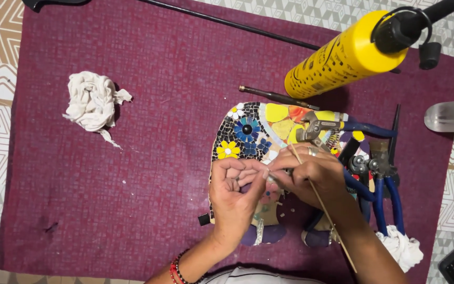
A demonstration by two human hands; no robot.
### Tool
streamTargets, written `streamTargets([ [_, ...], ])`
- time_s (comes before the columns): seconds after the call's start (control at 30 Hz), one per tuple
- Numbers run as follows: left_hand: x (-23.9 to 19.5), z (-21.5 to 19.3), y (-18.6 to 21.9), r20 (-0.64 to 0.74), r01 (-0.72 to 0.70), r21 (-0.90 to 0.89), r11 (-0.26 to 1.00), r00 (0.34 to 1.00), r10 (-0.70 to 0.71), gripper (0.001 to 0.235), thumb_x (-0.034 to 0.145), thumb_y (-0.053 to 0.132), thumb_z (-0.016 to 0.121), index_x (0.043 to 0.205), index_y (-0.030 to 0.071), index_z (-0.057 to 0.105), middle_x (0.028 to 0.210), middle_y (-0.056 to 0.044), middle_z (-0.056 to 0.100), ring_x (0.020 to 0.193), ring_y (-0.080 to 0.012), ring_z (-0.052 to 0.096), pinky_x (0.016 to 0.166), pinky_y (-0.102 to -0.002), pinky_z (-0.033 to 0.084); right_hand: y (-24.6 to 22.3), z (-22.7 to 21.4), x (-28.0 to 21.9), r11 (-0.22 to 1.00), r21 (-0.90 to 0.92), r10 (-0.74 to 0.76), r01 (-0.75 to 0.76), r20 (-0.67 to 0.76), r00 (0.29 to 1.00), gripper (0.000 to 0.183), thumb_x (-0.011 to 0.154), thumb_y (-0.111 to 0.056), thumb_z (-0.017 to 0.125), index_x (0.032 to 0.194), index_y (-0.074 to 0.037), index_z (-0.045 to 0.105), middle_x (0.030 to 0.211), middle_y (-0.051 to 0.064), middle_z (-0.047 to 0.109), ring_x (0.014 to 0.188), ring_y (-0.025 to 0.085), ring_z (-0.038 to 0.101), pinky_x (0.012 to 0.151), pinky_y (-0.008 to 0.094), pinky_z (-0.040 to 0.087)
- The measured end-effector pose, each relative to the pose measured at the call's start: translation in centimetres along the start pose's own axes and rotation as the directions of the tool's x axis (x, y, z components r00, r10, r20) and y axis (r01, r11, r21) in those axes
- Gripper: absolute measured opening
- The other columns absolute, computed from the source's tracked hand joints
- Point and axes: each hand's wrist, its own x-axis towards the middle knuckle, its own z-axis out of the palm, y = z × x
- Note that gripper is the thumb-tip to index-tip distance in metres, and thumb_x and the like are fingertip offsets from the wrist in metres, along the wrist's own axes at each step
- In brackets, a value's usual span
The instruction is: Filling an elephant-shaped mosaic pattern with small tiles and beads using hands and small tools.
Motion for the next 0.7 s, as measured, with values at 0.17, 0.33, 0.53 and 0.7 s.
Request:
streamTargets([
  [0.17, -0.49, 0.17, -0.13, -0.006, 0.04, -0.013, 0.999, 0.999, -0.04, 0.033, 0.094, -0.007, 0.066, 0.106, 0.008, 0.039, 0.1, -0.023, 0.07, 0.073, -0.0238, 0.074, 0.061, -0.03, 0.065, 0.5, 0.31, -0.82, 0.998, 0.067, 0.009, -0.006, -0.046, 0.999, 0.04, 0.089, -0.006, 0.073, 0.071, -0.01, 0.037, 0.086, 0.011, 0.077, 0.078, 0.027, 0.078, 0.081, 0.042, 0.064],
  [0.33, -0.63, 0.18, -0.27, -0.031, 0.096, -0.044, 0.994, 0.995, -0.097, 0.032, 0.094, -0.004, 0.066, 0.105, 0.007, 0.039, 0.1, -0.024, 0.069, 0.069, -0.0246, 0.076, 0.052, -0.033, 0.067, 0.1, 0.2, -0.27, 0.998, 0.068, 0.01, -0.007, -0.048, 0.999, 0.041, 0.089, -0.006, 0.073, 0.071, -0.009, 0.036, 0.084, 0.009, 0.077, 0.075, 0.026, 0.078, 0.078, 0.04, 0.064],
  [0.53, -0.16, 0.11, -0.1, 0.033, -0.026, 0.058, 0.998, 0.999, 0.024, 0.026, 0.096, -0.007, 0.064, 0.106, 0.004, 0.044, 0.101, -0.02, 0.072, 0.073, -0.0219, 0.076, 0.061, -0.027, 0.067, 0.63, 0.47, -0.53, 0.999, 0.05, -0.004, 0.008, -0.09, 0.996, 0.041, 0.091, -0.01, 0.069, 0.067, -0.01, 0.036, 0.086, 0.008, 0.077, 0.074, 0.025, 0.076, 0.078, 0.04, 0.063],
  [0.7, -0.28, 0.05, 0.1, 0.04, 0.002, 0.103, 0.995, 0.999, -0.006, 0.026, 0.095, -0.003, 0.067, 0.106, 0.005, 0.044, 0.103, -0.019, 0.072, 0.072, -0.0222, 0.078, 0.056, -0.027, 0.069, 0.32, 0.05, -0.46, 0.997, 0.074, 0.013, -0.009, -0.046, 0.999, 0.037, 0.094, -0.007, 0.065, 0.073, -0.008, 0.035, 0.086, 0.011, 0.075, 0.076, 0.028, 0.076, 0.079, 0.043, 0.063],
])
